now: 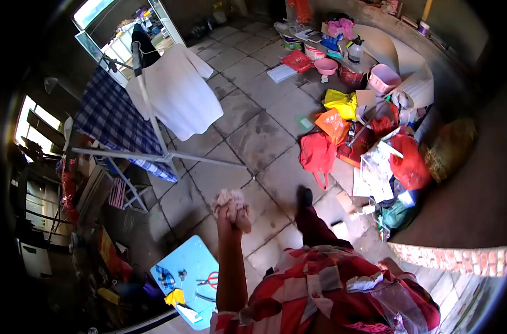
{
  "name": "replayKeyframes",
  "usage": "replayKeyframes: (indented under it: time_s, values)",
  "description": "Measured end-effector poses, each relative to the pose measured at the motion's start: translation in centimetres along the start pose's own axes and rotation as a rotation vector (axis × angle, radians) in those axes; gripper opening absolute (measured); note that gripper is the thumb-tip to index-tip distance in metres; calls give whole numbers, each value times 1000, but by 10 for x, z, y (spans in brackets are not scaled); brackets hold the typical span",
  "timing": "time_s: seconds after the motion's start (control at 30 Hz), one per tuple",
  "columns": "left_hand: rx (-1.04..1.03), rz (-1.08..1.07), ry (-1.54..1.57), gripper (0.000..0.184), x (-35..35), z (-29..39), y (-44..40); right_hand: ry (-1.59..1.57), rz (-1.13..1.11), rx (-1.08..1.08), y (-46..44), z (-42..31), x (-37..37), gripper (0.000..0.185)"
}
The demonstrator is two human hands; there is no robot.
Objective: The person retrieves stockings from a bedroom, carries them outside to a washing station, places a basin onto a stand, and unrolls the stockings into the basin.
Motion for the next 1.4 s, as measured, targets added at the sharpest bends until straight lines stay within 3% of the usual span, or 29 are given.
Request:
replayKeyframes:
  time_s: [0.07,0.2,0.33,0.4,0.43,0.47,0.5,0.53,0.57,0.7,0.73,0.83,0.9,1.07,1.17,1.27,1.33,1.4]
  values:
    - [56,-200,52,22,-57,5,-58,20,1,-96,-25,-27,31,22]
    - [25,-224,92,15,-140,24,-157,148,66,-46,-127,-127,121,20]
    - [-33,-284,88,11,-187,48,-241,690,345,489,-300,-338,224,19]
    - [-3,-239,34,10,-218,64,-273,376,604,890,-385,-460,264,18]
    - [-15,-232,42,10,-226,71,-294,573,544,1159,-388,-566,268,18]
    - [-25,-223,17,11,-234,78,-317,346,341,958,-396,-645,279,20]
    - [-34,-218,-10,17,-241,85,-342,170,188,929,-420,-713,275,23]
    - [-40,-345,-13,28,-260,94,-358,-300,12,926,-405,-784,271,23]
    - [-40,-343,-10,28,-266,100,-382,-349,-83,862,-389,-855,264,25]
    - [-48,-241,73,28,-294,135,-479,-577,-351,1055,-296,-1058,256,33]
    - [0,-190,8,31,-290,134,-510,-585,-389,1111,-288,-1089,258,33]
    - [52,-184,-69,35,-330,158,-586,-301,-147,1325,-288,-1170,284,39]
    - [153,-237,-173,34,-362,166,-627,-262,-56,1303,-300,-1205,308,42]
    - [246,-287,-324,30,-417,189,-743,-188,206,1159,-392,-1269,365,24]
    - [368,-372,-320,41,-444,190,-816,-139,373,1096,-443,-1321,411,18]
    - [420,-411,-236,42,-478,210,-879,-357,198,1038,-510,-1382,439,15]
    - [483,-293,-74,40,-489,225,-911,-502,13,993,-541,-1423,453,16]
    - [412,-257,-34,41,-507,250,-945,-502,-102,978,-568,-1473,466,16]
Point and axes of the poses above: each hand's wrist, its own y-axis away from the middle knuckle, its own x-axis out of the back of the hand, z = x × y, the point moved 8 cm from there along -y, towards the middle knuckle, and after that the axes turned 7 degrees about x, right-handed, at the moved point
